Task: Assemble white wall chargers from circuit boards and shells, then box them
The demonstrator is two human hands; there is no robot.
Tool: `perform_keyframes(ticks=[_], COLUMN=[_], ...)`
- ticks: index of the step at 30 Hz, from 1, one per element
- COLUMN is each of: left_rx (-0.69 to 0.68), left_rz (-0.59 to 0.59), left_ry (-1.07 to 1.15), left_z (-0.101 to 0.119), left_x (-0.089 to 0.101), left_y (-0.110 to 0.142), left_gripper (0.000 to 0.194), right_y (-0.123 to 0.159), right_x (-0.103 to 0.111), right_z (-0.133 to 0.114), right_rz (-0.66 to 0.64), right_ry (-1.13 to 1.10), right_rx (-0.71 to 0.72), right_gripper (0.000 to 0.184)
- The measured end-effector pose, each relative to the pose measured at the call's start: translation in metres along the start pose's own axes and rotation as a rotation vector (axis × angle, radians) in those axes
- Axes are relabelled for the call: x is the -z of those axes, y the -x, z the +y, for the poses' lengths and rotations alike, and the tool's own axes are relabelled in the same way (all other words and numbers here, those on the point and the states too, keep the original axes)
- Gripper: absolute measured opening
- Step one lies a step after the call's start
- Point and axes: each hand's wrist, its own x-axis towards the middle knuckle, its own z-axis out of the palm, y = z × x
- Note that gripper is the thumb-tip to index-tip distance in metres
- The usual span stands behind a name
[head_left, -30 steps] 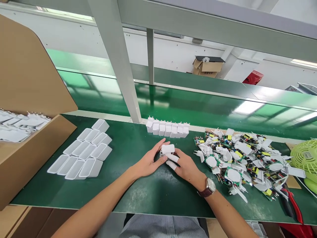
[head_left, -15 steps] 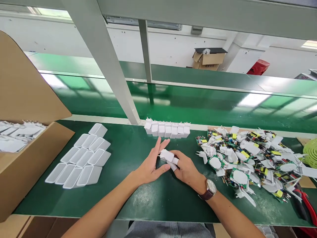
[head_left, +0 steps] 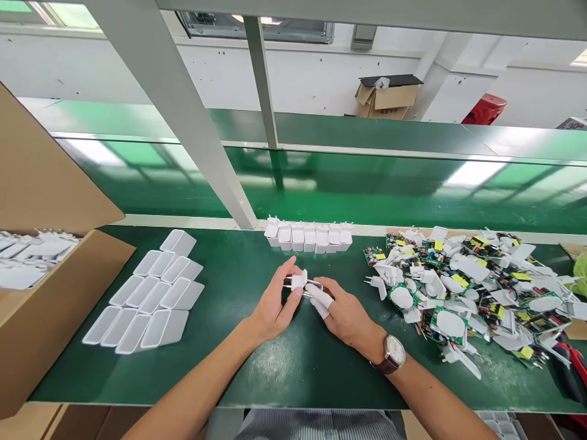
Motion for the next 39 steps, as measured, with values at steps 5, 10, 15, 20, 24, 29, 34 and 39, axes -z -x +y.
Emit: perform_keyframes(ticks=[5, 10, 15, 20, 24, 29, 34, 39], left_rx=[0.004, 0.010, -0.017, -0.021, 0.000, -0.073, -0.180, -0.201], left_rz=[-0.031, -0.028, -0.016, -0.024, -0.023, 0.044, 0.083, 0.111], left_ry=[0.088, 0.127, 0.165, 0.173, 0.173, 0.147, -0.070, -0.122], left_z=[-0.001, -0.003, -0.003, -0.005, -0.007, -0.002, 0.007, 0.008], left_x=[0.002, 0.003, 0.002, 0.003, 0.004, 0.001, -0.008, -0.011], left_y=[0.000, -0.001, -0.003, -0.002, -0.002, -0.003, -0.001, 0.001], left_gripper=[0.058, 0.057, 0.057, 0.057, 0.055, 0.090, 0.080, 0.072], right_y=[0.000, -0.005, -0.005, -0.001, -0.005, -0.009, -0.012, -0.013], right_x=[0.002, 0.006, 0.008, 0.006, 0.001, -0.003, 0.003, 0.005], right_z=[0.001, 0.003, 0.010, 0.017, 0.012, 0.004, -0.003, -0.007], right_rz=[0.036, -0.021, -0.011, 0.090, 0.025, 0.095, 0.017, 0.021], right_ry=[-0.123, -0.178, -0.427, -0.563, -0.453, -1.028, -1.584, -1.670], right_rx=[-0.041, -0.066, -0.095, -0.119, -0.059, -0.483, -0.783, -0.823], right_gripper=[0.038, 0.042, 0.045, 0.050, 0.042, 0.039, 0.038, 0.033])
